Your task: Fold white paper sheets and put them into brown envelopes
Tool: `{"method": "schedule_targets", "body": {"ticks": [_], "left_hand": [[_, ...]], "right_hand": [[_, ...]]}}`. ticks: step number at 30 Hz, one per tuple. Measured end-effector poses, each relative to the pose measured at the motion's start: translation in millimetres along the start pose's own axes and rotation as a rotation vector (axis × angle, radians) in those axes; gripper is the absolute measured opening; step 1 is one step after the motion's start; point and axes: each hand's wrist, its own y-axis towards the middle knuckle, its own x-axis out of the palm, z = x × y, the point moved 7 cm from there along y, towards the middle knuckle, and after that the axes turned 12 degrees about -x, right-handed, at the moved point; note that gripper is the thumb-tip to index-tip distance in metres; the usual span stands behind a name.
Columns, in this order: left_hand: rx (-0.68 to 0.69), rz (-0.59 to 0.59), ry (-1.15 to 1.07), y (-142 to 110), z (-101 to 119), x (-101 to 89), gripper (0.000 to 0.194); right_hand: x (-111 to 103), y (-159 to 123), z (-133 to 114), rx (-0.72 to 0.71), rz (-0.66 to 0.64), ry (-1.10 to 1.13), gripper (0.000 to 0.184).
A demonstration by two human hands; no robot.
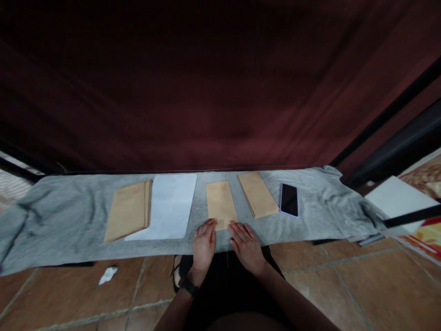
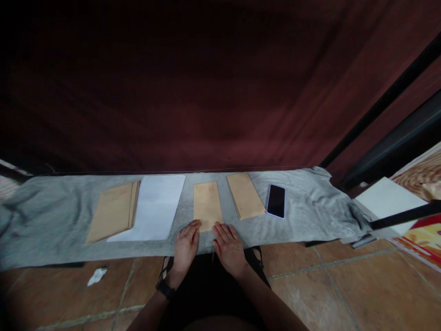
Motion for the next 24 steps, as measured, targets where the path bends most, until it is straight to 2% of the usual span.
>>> {"method": "schedule_targets", "body": {"ticks": [6,9,13,18,22,24], "left_hand": [[0.222,-0.113,0.103,-32,28,22.0,0.044],[0.184,-0.141,0.119,-38,31,23.3,0.048],[0.128,-0.137,0.060,-35,21,11.3,0.046],[0.036,-0.072,0.098,-34,6,-2.4,0.043],[-0.032,-0.009,0.187,-30,13,-6.1,0.038],[-0.076,0.033,0.157,-23,16,-7.2,0.034]], "right_hand": [[0,-2,1,0.052,0.018,0.041,0.050],[0,0,1,0.051,0.014,0.065,0.050],[-3,0,2,0.052,0.019,0.077,0.049],[-5,-3,2,0.088,0.042,0.068,0.048],[-3,-2,-1,0.128,0.078,0.051,0.045],[-3,2,-3,0.150,0.098,0.039,0.043]]}}
